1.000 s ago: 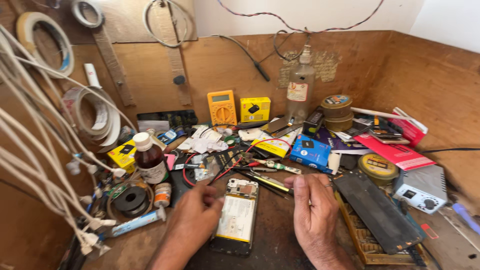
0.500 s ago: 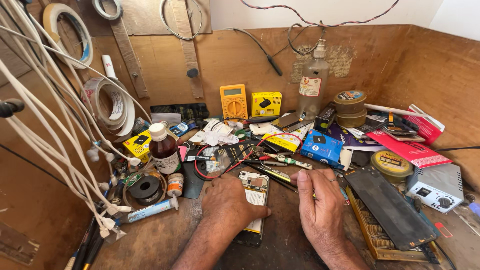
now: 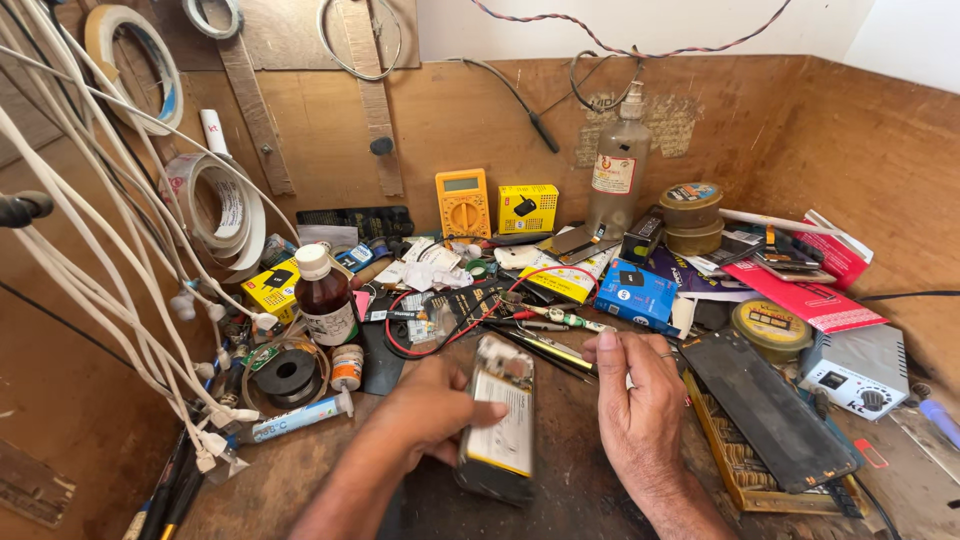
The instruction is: The person uses a screwdriver to remove screws from a disassembled mobile phone chassis. They then use a prying tool to separate the battery from the phone's internal frame and disconnect the battery connector from the motherboard.
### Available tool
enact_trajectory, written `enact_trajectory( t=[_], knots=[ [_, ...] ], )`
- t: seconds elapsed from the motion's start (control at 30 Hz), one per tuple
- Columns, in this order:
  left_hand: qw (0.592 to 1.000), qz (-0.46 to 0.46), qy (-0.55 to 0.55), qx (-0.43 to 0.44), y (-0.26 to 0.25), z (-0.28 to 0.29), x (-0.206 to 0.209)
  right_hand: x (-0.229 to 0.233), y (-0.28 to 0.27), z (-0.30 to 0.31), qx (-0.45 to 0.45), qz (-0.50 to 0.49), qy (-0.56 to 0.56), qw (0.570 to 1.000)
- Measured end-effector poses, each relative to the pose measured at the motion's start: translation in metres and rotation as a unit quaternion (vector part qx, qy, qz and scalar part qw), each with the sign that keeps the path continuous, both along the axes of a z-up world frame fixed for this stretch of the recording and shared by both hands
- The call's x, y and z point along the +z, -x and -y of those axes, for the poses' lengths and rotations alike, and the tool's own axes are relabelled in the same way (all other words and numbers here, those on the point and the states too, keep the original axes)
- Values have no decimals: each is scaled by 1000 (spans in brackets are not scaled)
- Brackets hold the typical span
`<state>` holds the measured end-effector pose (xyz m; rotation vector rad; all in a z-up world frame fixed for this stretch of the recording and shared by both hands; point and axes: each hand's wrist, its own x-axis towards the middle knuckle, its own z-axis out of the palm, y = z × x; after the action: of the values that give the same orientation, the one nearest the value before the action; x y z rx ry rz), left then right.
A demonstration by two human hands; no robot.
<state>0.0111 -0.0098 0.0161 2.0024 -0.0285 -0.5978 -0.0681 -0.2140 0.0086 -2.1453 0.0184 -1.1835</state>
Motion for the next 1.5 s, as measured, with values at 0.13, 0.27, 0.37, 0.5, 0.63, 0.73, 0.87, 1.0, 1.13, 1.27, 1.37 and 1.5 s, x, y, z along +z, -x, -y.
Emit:
enact_trajectory(
  t=[0.13, 0.27, 0.37, 0.5, 0.63, 0.73, 0.87, 1.0, 1.13, 1.27, 1.37, 1.5],
  knots=[
    [976, -85, 189, 71, 7, -10, -29, -1, -4, 0, -14, -18, 2, 1000],
    [942, -58, 271, 190, 15, 6, -43, -8, -8, 3, -33, -67, 26, 997],
    [958, 36, 165, 230, 28, 19, -30, -6, -18, 1, -6, -80, 66, 995],
    [962, 193, 17, 193, 44, 14, 0, -4, -20, 10, -23, -196, 138, 971],
    [985, 54, 23, 160, 48, 0, 29, 0, -26, 20, -48, -297, 143, 943],
    [992, 51, 1, 116, 50, -8, 38, 1, -31, 27, -30, -323, 159, 933],
    [956, 251, -147, 35, 47, -23, 31, 1, -34, 38, -37, -331, 233, 914],
    [867, 462, -70, -173, 28, -37, 29, 12, -25, 48, 38, -293, 136, 946],
    [838, 367, -198, -350, 6, -21, 37, 27, -15, 48, 45, -185, -1, 982],
    [851, 223, -304, -365, -2, 1, 41, 32, -5, 47, 114, -141, -90, 979],
    [840, 282, -274, -374, -5, 4, 42, 30, -5, 46, 166, -94, -107, 976],
    [842, 394, -151, -336, 7, -2, 30, 22, -4, 46, 163, -50, -119, 978]
  ],
)
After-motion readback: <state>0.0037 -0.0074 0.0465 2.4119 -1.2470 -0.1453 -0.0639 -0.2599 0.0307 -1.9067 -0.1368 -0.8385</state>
